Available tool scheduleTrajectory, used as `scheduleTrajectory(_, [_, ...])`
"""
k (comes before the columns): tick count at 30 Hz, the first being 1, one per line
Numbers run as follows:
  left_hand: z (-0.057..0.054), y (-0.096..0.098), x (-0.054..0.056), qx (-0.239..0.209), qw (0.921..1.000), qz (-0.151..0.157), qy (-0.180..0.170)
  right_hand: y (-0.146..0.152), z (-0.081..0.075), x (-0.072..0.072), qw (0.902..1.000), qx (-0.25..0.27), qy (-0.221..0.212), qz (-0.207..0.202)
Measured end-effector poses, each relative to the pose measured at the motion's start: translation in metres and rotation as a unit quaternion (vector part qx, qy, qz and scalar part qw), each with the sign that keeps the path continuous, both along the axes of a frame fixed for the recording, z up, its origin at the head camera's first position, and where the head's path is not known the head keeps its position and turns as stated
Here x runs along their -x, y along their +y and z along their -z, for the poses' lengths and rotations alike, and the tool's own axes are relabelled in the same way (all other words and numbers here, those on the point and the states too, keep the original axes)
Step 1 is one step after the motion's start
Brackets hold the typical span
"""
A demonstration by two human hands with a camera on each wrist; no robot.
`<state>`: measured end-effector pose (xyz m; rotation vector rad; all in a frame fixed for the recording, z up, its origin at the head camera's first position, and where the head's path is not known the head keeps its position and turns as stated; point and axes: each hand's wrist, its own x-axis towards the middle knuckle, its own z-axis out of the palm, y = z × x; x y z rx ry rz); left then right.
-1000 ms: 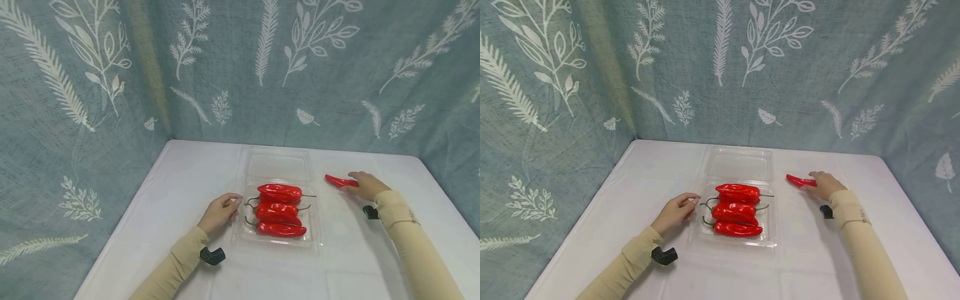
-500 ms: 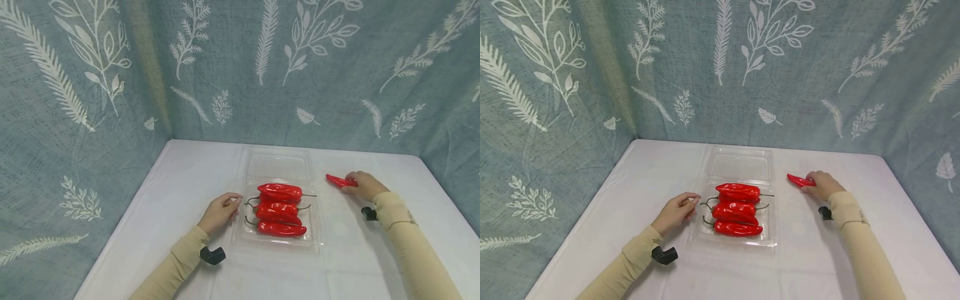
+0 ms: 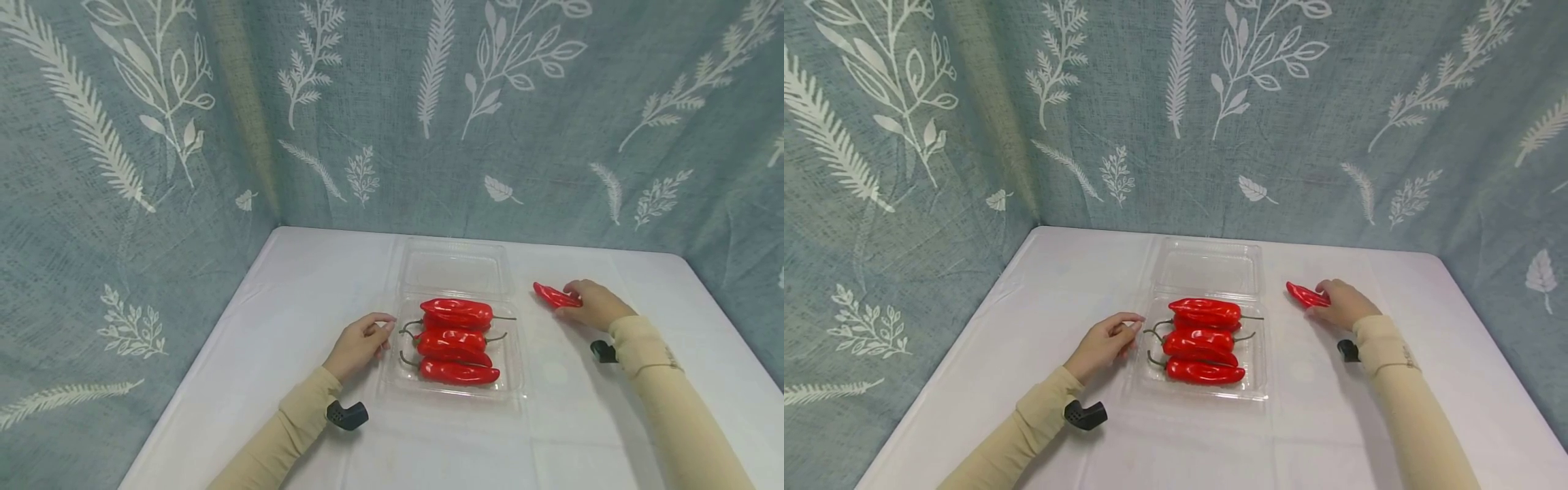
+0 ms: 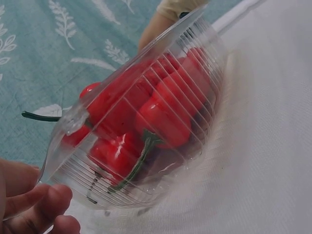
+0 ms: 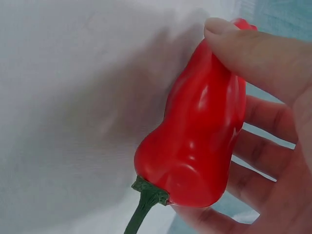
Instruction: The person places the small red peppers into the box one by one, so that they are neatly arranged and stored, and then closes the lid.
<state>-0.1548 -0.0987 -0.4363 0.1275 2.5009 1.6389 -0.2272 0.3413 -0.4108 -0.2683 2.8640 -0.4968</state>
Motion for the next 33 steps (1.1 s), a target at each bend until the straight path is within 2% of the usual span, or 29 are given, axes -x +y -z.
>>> scheduleTrajectory(10, [-0.002, 0.001, 0.0, 0.013, 0.9999, -0.002, 0.002, -0.016, -0.022, -0.013, 0.9962, -0.007, 0.079, -0.037])
scheduleTrajectory(17, [-0.004, 0.002, -0.002, 0.012, 0.9999, -0.004, 0.005, -0.044, -0.048, -0.031, 0.9938, 0.004, 0.099, -0.051])
scheduleTrajectory(23, [-0.004, 0.003, -0.003, 0.017, 0.9998, -0.007, 0.002, -0.071, -0.062, -0.047, 0.9866, 0.025, 0.128, -0.099])
scheduleTrajectory(33, [-0.003, 0.003, -0.002, 0.013, 0.9999, -0.007, -0.001, -0.104, -0.075, -0.069, 0.9733, 0.009, 0.161, -0.163])
